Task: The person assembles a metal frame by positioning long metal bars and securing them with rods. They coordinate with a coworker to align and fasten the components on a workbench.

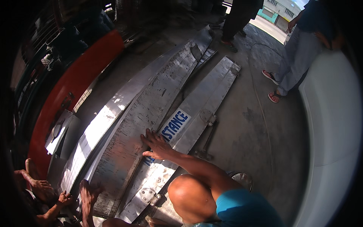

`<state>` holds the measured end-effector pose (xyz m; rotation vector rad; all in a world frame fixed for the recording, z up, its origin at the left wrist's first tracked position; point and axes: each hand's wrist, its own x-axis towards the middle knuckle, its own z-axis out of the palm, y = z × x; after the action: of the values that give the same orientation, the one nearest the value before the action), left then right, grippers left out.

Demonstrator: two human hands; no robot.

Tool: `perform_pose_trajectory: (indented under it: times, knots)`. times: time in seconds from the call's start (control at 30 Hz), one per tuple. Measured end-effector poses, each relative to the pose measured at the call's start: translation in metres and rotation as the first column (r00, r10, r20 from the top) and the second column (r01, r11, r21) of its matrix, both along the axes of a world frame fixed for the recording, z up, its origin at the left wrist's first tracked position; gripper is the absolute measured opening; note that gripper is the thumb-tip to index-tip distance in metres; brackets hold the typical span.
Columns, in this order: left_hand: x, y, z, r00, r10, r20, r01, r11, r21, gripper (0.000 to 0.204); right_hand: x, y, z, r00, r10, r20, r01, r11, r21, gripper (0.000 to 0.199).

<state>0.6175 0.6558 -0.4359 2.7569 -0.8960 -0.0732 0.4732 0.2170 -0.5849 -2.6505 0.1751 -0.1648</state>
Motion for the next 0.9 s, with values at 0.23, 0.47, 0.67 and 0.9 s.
perform_pose_trajectory:
  times: [0.23,0.47,0.67,0.9]
  knots:
    - [-0.053,-0.011,0.004,0.98,0.005,0.197,0.008,0.998,-0.066,0.062,-0.022,0.001,-0.007,0.999,0.002,0.04,0.0,0.998,-0.056,0.099]
    - [-0.065,-0.014,0.003,0.981,0.066,0.185,-0.055,0.997,-0.06,0.063,-0.027,0.005,-0.006,0.999,-0.001,0.045,0.007,0.992,-0.124,0.102]
    - [-0.058,-0.019,0.008,0.985,0.088,0.148,-0.079,0.995,-0.062,0.061,-0.023,0.0,-0.007,1.0,-0.019,0.005,0.019,0.997,-0.068,0.099]
    - [-0.012,-0.004,0.004,0.997,-0.081,-0.001,0.081,0.996,-0.036,0.072,-0.007,0.001,0.009,0.997,-0.01,-0.081,0.004,0.997,-0.074,0.091]
